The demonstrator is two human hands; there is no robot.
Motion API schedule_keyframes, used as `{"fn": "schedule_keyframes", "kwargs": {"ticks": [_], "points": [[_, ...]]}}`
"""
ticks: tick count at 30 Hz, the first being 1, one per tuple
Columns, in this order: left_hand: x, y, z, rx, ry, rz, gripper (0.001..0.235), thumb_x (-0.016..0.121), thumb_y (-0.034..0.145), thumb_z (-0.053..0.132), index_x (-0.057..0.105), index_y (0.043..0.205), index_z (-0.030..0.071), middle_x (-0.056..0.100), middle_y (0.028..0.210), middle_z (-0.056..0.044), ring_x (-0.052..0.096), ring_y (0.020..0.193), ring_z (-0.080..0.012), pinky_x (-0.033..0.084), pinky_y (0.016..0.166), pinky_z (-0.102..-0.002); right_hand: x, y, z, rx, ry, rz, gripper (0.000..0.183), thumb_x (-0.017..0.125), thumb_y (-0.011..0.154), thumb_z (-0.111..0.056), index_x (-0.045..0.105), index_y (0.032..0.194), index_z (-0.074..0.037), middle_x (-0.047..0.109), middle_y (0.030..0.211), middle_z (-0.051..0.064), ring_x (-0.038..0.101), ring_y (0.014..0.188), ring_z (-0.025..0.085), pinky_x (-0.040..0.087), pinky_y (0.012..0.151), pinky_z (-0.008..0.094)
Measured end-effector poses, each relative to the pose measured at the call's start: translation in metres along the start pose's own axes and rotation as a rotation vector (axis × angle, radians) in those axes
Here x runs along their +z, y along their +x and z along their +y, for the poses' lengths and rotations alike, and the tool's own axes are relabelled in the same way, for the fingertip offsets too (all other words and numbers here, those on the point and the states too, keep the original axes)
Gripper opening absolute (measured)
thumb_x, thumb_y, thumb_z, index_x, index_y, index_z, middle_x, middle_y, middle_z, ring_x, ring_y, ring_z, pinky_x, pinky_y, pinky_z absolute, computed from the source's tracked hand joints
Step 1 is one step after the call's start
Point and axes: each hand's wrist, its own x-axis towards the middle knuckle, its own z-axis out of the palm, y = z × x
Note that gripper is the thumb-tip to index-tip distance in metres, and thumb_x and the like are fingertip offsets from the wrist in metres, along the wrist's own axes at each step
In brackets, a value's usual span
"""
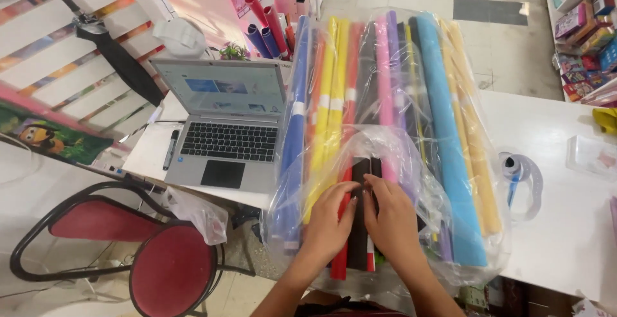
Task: The person is inspecting and organizing rolls of colored paper at a shop counter, checking labels and repositioning items.
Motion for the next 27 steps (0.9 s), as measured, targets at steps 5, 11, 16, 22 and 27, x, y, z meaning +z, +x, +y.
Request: {"fn": "schedule_keyframes", "kwargs": {"ticks": [5,11,16,22,27], "points": [[0.01,0.02,-0.027,-0.024,-0.008,-0.088,0.04,0.046,0.099,0.009,0.058,0.136,-0.001,0.066,0.134,-0.019,0.063,0.123,-0.0334,0.047,0.109,-0.043,0.033,0.017,0.015,0.105,0.005,-0.077,0.035,0.05,0.099,-0.019,0.064,0.127,-0.005,0.073,0.123,0.008,0.067,0.114,0.028,0.054,0.091,0.044],[0.004,0.031,-0.038,0.014,-0.036,-0.091,0.044,0.042,0.099,0.006,0.052,0.141,-0.004,0.056,0.145,-0.022,0.053,0.136,-0.0339,0.039,0.117,-0.043,0.051,0.031,0.017,0.18,0.074,-0.103,0.037,0.049,0.098,-0.019,0.063,0.129,-0.006,0.073,0.122,0.011,0.067,0.112,0.03,0.052,0.093,0.043],[0.007,0.039,-0.052,0.062,-0.037,-0.074,0.047,0.043,0.1,0.005,0.049,0.145,-0.004,0.048,0.155,-0.022,0.044,0.146,-0.0329,0.032,0.122,-0.042,0.057,0.037,0.013,0.153,0.127,-0.047,0.039,0.05,0.098,-0.014,0.062,0.132,-0.001,0.072,0.127,0.015,0.067,0.116,0.03,0.053,0.099,0.042],[0.001,0.04,-0.044,0.008,-0.061,-0.153,0.051,0.041,0.1,0.008,0.042,0.15,-0.003,0.041,0.159,-0.022,0.039,0.149,-0.0341,0.029,0.123,-0.043,0.051,0.041,0.003,0.302,0.255,-0.047,0.037,0.053,0.095,-0.017,0.063,0.13,-0.009,0.075,0.122,0.008,0.074,0.103,0.025,0.062,0.079,0.036],[0.006,0.038,-0.048,-0.1,-0.088,-0.221,0.053,0.042,0.101,0.01,0.038,0.153,0.001,0.035,0.162,-0.024,0.03,0.153,-0.0349,0.025,0.124,-0.045,0.045,0.041,-0.003,0.402,0.307,-0.036,0.04,0.054,0.095,-0.022,0.062,0.133,-0.013,0.078,0.118,0.001,0.075,0.102,0.019,0.057,0.091,0.033]]}}
